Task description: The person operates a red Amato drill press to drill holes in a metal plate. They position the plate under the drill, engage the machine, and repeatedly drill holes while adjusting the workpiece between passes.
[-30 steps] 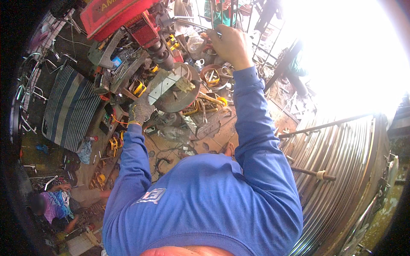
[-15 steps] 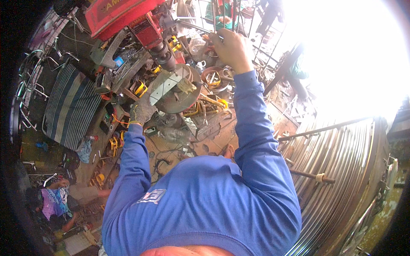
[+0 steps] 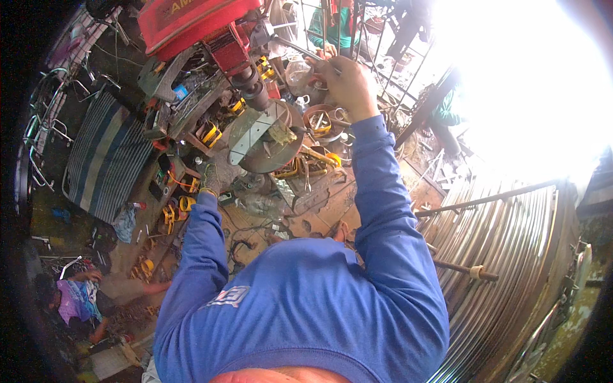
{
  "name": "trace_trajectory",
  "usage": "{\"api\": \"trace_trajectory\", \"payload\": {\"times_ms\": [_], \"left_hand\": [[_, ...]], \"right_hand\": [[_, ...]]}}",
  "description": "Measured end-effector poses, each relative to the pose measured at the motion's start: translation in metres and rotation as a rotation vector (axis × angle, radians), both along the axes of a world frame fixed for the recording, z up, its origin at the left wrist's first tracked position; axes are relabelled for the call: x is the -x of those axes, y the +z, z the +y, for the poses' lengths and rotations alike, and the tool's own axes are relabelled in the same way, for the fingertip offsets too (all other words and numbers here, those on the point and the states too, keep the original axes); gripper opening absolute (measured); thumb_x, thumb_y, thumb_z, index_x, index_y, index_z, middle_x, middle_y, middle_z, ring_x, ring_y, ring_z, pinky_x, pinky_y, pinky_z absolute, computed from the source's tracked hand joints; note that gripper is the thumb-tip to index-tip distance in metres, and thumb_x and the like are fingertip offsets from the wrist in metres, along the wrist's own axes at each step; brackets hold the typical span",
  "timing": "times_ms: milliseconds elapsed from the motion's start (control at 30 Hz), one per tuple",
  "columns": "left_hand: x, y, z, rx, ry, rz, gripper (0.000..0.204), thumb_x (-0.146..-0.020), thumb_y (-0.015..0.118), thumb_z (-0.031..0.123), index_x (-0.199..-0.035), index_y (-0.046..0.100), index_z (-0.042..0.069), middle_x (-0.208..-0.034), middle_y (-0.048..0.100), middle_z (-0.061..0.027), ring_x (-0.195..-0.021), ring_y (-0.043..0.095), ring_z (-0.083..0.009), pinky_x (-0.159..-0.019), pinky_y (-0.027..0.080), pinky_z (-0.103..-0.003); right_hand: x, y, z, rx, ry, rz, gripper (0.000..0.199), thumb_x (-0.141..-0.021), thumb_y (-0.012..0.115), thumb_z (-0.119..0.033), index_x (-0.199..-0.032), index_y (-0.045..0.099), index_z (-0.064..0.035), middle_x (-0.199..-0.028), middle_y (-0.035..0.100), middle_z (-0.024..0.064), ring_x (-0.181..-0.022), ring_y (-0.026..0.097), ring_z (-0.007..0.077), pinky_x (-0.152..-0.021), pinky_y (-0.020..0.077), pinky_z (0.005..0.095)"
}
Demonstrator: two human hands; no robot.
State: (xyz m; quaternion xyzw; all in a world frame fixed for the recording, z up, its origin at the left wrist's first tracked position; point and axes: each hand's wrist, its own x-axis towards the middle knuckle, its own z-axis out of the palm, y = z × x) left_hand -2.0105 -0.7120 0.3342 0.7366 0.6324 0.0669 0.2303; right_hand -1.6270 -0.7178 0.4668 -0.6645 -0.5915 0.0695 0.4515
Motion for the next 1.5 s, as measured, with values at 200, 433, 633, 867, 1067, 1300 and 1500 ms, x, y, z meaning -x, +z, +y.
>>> {"api": "trace_trajectory", "payload": {"times_ms": [200,433,633,867,1067,1300,1500], "left_hand": [[0.002,0.012,0.009,0.055,-0.033,-0.019,0.049,-0.07,0.077,0.022,-0.114,0.068,0.004,-0.109,0.073,-0.0216,-0.102,0.071,-0.0391,-0.091,0.056,-0.045],[0.008,0.026,0.01,0.031,-0.053,-0.112,0.063,-0.065,0.083,0.019,-0.124,0.067,0.003,-0.111,0.074,-0.0212,-0.102,0.071,-0.0365,-0.092,0.056,-0.043],[0.014,0.035,0.021,0.03,-0.141,-0.207,0.069,-0.064,0.083,0.013,-0.129,0.064,-0.002,-0.116,0.073,-0.0215,-0.102,0.072,-0.0324,-0.089,0.057,-0.041],[0.018,0.047,0.033,0.193,-0.175,-0.151,0.074,-0.066,0.081,0.012,-0.136,0.059,-0.001,-0.114,0.073,-0.0195,-0.098,0.071,-0.0278,-0.086,0.057,-0.039],[0.02,0.037,0.041,0.228,-0.212,-0.151,0.073,-0.067,0.082,0.014,-0.135,0.059,0.0,-0.113,0.073,-0.0192,-0.097,0.071,-0.0285,-0.086,0.057,-0.04],[0.016,0.021,0.037,0.114,-0.171,-0.164,0.073,-0.068,0.085,0.022,-0.133,0.06,0.001,-0.113,0.073,-0.0214,-0.098,0.072,-0.0356,-0.086,0.057,-0.044],[0.005,0.072,0.024,-0.147,-0.239,0.173,0.055,-0.073,0.079,0.033,-0.118,0.067,0.004,-0.116,0.07,-0.0272,-0.105,0.068,-0.0455,-0.09,0.056,-0.05]], "right_hand": [[-0.006,0.081,0.002,-0.223,-0.153,-0.205,0.035,-0.091,0.069,-0.044,-0.087,0.077,-0.0099,-0.076,0.072,0.0178,-0.074,0.071,0.0379,-0.069,0.0553,0.0447],[-0.006,0.192,0.047,-0.24,-0.164,-0.751,0.038,-0.091,0.061,-0.042,-0.092,0.076,-0.0074,-0.096,0.074,0.0207,-0.093,0.072,0.0373,-0.082,0.057,0.0498],[-0.004,0.212,0.069,-0.158,-0.133,-0.807,0.033,-0.087,0.062,-0.035,-0.087,0.075,-0.0045,-0.088,0.074,0.0204,-0.087,0.072,0.0395,-0.08,0.0575,0.0511],[0.0,0.215,0.065,-0.184,-0.12,-0.787,0.032,-0.084,0.063,-0.033,-0.084,0.074,-0.0024,-0.088,0.073,0.021,-0.087,0.072,0.0402,-0.079,0.0572,0.0516],[0.001,0.218,0.058,-0.135,-0.112,-0.767,0.032,-0.084,0.064,-0.032,-0.086,0.076,-0.0027,-0.093,0.074,0.0213,-0.09,0.072,0.0393,-0.08,0.0572,0.0516],[0.004,0.218,0.057,-0.104,-0.131,-0.781,0.035,-0.084,0.064,-0.035,-0.087,0.077,-0.0033,-0.091,0.075,0.0199,-0.09,0.073,0.038,-0.08,0.0579,0.0507],[0.002,0.215,0.048,-0.17,-0.101,-0.778,0.034,-0.084,0.065,-0.036,-0.086,0.078,-0.0051,-0.089,0.075,0.0187,-0.087,0.073,0.0379,-0.079,0.0578,0.0504]]}}
